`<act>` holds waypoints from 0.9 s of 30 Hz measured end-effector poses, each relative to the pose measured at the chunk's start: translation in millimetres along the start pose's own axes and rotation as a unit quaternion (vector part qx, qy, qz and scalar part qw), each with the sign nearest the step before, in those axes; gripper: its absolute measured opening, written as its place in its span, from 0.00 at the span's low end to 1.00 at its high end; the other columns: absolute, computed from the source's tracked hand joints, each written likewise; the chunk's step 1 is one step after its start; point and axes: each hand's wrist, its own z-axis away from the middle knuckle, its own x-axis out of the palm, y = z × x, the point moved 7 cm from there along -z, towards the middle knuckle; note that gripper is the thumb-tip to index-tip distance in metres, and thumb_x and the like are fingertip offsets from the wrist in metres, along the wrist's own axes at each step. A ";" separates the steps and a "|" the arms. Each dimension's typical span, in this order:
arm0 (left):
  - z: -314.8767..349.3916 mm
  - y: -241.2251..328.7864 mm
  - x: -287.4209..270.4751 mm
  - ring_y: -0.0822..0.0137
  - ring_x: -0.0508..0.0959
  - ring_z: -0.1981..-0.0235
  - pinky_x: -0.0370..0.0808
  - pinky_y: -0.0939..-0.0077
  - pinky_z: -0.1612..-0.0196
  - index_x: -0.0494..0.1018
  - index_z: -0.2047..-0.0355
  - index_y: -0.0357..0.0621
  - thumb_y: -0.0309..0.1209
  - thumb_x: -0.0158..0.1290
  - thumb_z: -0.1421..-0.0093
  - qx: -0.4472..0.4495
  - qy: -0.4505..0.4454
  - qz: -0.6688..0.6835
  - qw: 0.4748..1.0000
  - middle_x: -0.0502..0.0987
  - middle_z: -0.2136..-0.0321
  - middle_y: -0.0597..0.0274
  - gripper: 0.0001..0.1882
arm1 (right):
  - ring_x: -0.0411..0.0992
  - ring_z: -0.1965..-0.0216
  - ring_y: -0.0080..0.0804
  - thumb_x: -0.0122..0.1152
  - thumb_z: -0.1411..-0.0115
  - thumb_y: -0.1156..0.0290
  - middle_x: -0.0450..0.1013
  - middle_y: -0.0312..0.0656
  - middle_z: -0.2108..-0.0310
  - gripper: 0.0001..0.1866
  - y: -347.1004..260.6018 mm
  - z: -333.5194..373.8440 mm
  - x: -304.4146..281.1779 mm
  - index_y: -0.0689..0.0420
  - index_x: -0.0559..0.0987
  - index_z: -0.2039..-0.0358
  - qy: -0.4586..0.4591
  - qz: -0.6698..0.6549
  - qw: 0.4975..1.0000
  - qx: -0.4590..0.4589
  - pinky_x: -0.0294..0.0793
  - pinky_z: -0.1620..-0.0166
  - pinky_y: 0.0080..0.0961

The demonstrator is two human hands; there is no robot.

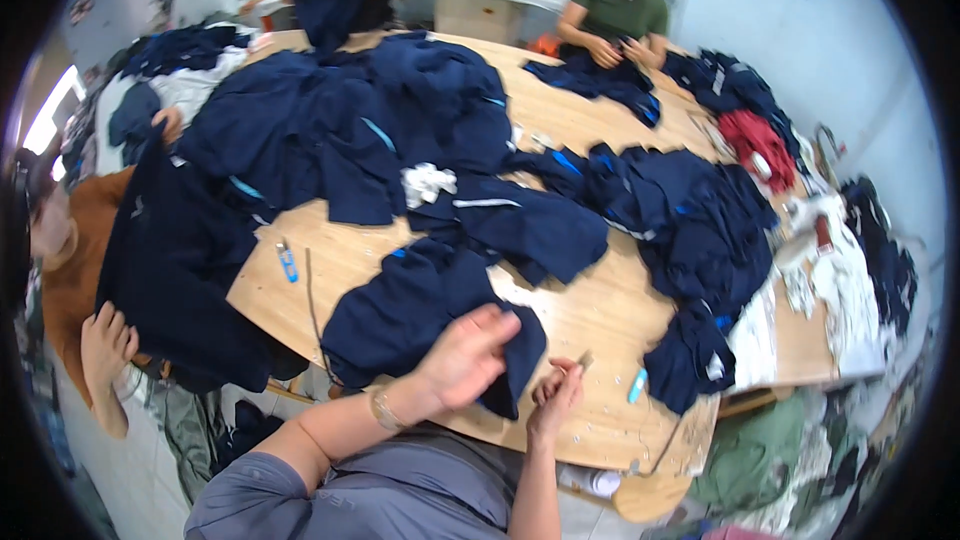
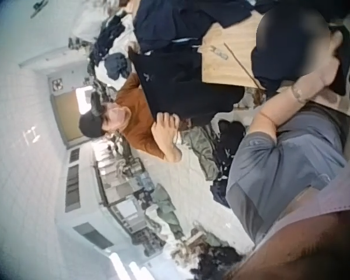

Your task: Trimming excess threads from navy blue athletic garments using small scissors in a factory setting.

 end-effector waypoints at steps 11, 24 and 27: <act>-2.8 10.2 -28.4 0.71 0.74 0.62 0.71 0.75 0.58 0.68 0.61 0.42 0.25 0.50 0.42 0.041 0.084 -0.064 0.994 0.74 0.65 0.63 0.08 | 0.50 0.83 0.12 0.49 0.38 0.64 0.56 0.26 0.84 0.12 -28.1 2.3 45.1 0.58 0.70 0.74 -0.112 0.119 0.986 -0.019 0.49 0.81 0.13; -0.8 13.9 -26.1 0.73 0.75 0.65 0.71 0.80 0.59 0.67 0.61 0.38 0.24 0.51 0.43 0.069 0.063 -0.114 0.989 0.75 0.67 0.60 0.09 | 0.62 0.85 0.34 0.63 0.49 0.62 0.64 0.43 0.86 0.15 -55.4 2.5 85.4 0.61 0.71 0.80 -0.132 0.381 0.888 -0.221 0.61 0.80 0.25; -1.5 12.9 -29.1 0.73 0.75 0.66 0.71 0.81 0.59 0.67 0.61 0.38 0.24 0.51 0.43 0.076 0.058 -0.128 0.987 0.76 0.67 0.60 0.10 | 0.64 0.85 0.37 0.63 0.50 0.61 0.65 0.42 0.85 0.16 -59.7 1.9 87.9 0.60 0.71 0.80 -0.135 0.411 0.869 -0.239 0.62 0.80 0.27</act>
